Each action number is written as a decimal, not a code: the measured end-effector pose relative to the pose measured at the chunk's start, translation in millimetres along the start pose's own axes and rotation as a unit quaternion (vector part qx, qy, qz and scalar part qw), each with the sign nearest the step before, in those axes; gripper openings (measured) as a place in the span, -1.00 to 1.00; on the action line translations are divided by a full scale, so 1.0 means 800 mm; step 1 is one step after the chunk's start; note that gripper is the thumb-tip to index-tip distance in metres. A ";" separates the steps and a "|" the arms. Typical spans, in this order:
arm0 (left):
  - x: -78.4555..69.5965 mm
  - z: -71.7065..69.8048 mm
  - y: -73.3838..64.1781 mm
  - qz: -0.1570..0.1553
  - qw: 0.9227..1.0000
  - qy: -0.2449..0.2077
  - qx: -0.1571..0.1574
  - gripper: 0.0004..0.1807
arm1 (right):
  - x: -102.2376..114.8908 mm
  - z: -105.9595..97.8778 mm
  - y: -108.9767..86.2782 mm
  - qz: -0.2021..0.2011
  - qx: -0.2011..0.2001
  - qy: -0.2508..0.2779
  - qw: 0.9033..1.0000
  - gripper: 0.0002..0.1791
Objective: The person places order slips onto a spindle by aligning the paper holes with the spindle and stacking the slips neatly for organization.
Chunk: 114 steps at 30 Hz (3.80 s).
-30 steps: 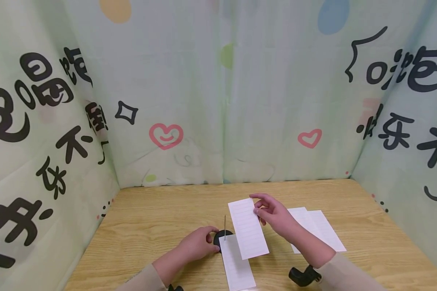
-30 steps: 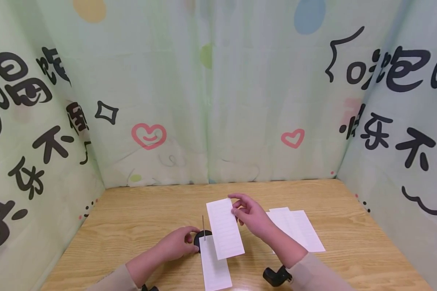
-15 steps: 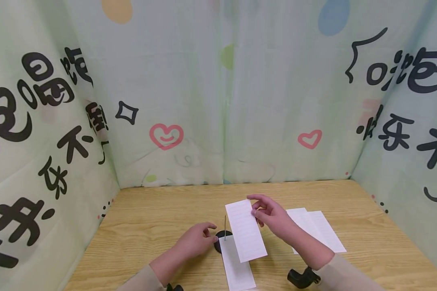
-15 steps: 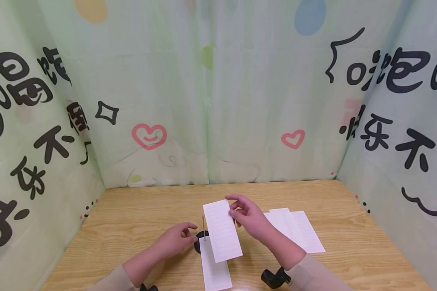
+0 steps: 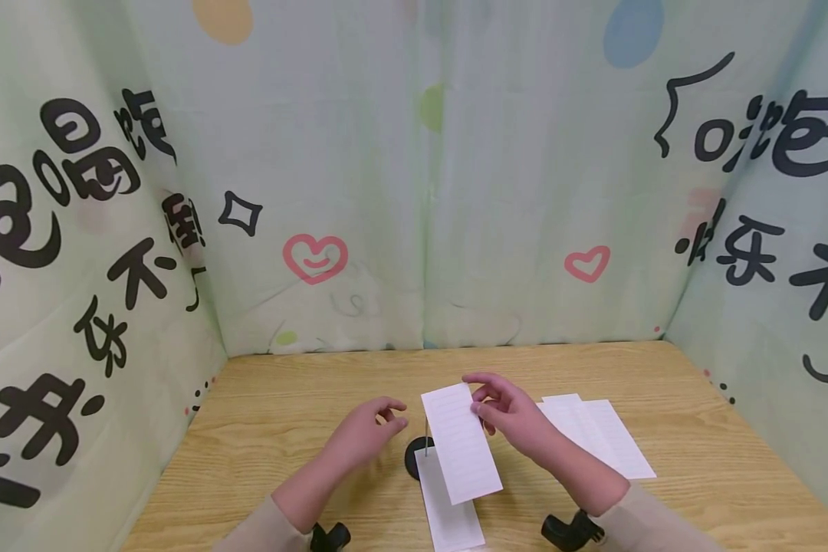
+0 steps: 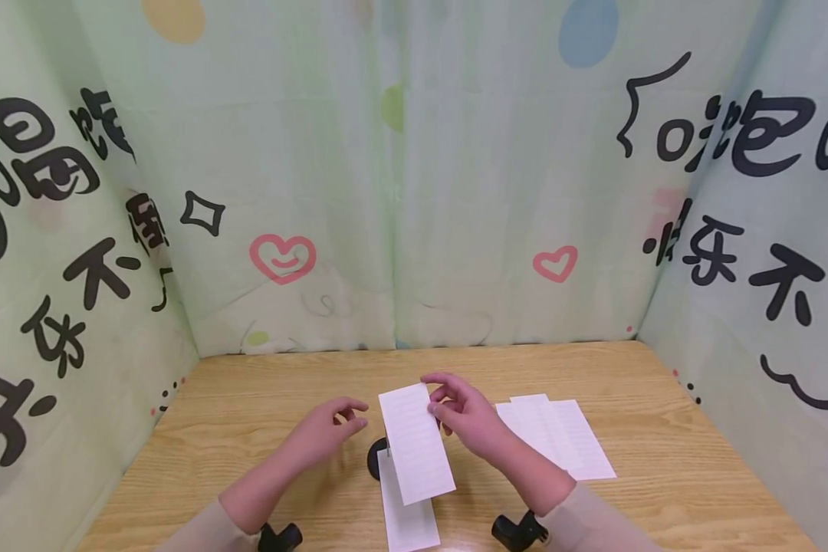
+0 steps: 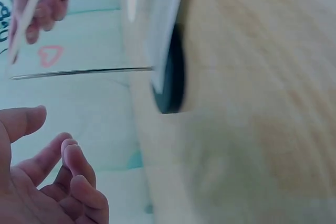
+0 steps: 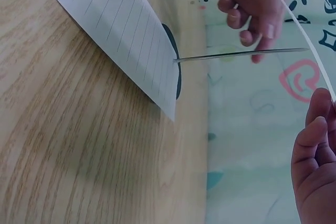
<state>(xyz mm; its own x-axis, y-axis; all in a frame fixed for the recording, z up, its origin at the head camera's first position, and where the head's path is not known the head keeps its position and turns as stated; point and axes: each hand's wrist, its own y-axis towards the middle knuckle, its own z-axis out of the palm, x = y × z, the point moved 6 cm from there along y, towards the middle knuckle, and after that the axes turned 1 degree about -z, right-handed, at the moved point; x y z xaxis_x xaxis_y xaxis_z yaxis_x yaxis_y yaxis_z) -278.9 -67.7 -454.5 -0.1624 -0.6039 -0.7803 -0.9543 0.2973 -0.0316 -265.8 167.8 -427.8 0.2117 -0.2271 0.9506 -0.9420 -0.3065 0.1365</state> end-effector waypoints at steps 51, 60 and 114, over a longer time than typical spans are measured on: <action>-0.051 0.008 0.011 -0.013 0.995 -0.096 0.010 -0.80 | -0.003 0.015 -0.004 0.012 -0.002 0.001 1.000 -0.57; -0.053 0.005 0.006 -0.017 0.995 -0.098 0.011 -0.81 | -0.004 0.018 -0.005 0.010 0.007 0.009 1.000 -0.55; -0.045 0.004 0.003 0.007 0.992 -0.128 0.005 -0.77 | 0.001 0.033 0.000 0.002 0.009 0.000 1.000 -0.51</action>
<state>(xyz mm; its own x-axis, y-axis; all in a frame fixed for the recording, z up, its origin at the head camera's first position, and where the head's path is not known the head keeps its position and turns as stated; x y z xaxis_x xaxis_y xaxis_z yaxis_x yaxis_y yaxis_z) -274.6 -43.2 -428.5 -0.1042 -0.3922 -0.9140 -0.9495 0.3127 -0.0259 -259.0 143.2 -434.0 0.2073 -0.2291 0.9511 -0.9381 -0.3223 0.1268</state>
